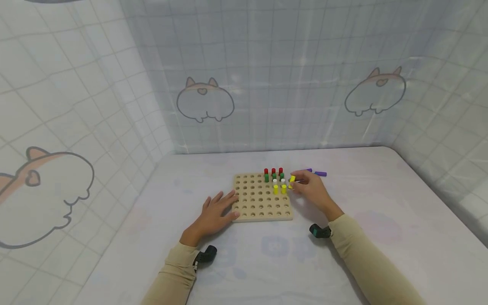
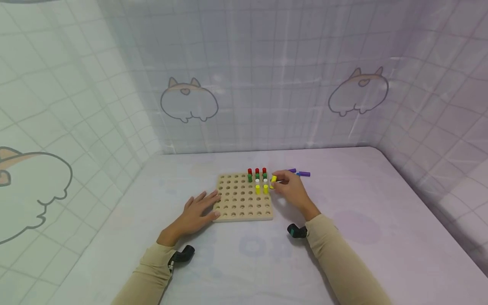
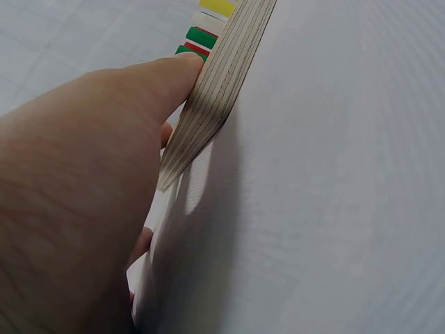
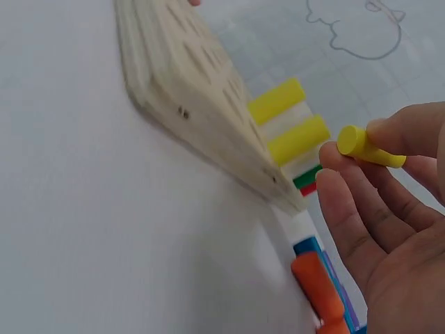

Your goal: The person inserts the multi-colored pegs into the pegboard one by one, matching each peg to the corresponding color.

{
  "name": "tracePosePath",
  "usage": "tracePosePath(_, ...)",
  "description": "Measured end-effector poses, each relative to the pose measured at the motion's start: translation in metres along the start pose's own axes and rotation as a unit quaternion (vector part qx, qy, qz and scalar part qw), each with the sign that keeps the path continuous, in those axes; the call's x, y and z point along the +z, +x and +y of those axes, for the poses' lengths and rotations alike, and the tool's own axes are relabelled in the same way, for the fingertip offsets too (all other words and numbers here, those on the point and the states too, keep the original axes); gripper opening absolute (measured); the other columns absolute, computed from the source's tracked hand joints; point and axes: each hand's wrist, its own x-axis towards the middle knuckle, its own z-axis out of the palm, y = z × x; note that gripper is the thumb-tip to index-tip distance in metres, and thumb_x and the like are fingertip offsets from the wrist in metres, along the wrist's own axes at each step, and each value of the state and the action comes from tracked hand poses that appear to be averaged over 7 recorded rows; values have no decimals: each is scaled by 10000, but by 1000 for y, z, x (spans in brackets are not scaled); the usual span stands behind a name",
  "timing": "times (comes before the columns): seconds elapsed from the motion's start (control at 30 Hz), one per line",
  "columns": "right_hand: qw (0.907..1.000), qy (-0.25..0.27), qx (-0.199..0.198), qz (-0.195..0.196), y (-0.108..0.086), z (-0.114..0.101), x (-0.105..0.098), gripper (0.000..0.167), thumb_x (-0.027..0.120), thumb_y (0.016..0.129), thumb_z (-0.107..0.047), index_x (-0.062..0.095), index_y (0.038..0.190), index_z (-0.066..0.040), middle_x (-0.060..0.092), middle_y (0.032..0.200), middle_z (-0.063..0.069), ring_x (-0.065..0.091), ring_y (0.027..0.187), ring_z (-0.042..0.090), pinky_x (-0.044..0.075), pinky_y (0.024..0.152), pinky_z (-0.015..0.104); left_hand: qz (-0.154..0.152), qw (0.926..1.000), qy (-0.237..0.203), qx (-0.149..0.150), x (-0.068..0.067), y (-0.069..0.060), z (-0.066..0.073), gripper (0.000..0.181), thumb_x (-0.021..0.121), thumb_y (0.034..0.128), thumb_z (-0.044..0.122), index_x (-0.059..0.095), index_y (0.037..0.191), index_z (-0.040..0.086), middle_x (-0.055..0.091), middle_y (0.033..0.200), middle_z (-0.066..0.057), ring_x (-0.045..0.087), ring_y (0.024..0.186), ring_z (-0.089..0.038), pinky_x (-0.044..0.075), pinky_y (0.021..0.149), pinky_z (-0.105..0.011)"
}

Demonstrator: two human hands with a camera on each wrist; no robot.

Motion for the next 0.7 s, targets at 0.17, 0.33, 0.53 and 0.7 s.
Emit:
tracePosePath(0.17, 9998, 15, 35, 196, 5, -3, 10, 409, 691, 951, -151, 598, 1325, -14, 650, 1175, 126, 641, 1006, 266, 569, 810, 418, 16, 10000, -56, 36, 0, 0, -1, 642, 507, 1006, 552, 393, 1562, 252, 246, 1640, 71, 133, 1515, -356, -17, 1145, -665)
tracePosePath(0.33, 9994, -9, 119, 333, 7, -7, 17, 417, 687, 960, -206, 600, 1336, -48, 642, 1198, 96, 628, 1069, 268, 556, 870, 420, 36, 9999, -74, 67, 1, 0, -2, 628, 528, 1006, 521, 407, 1555, 243, 261, 1637, 60, 133, 1515, -357, -19, 1147, -661)
tracePosePath(0.53, 9992, 55, 85, 390, 7, -13, 25, 421, 695, 957, -226, 603, 1330, -54, 644, 1213, 106, 617, 1117, 295, 497, 980, 467, 32, 9999, -106, 70, 0, -2, -4, 631, 535, 1003, 520, 411, 1553, 237, 256, 1637, 65, 133, 1514, -358, -19, 1147, -659)
tracePosePath(0.7, 9987, 83, 133, 481, 5, -19, 34, 382, 705, 952, -231, 619, 1289, -73, 636, 1217, 107, 604, 1127, 310, 474, 1004, 480, 28, 9999, -100, 91, 0, -4, -8, 642, 531, 999, 541, 408, 1555, 245, 249, 1637, 75, 127, 1516, -352, -15, 1145, -663)
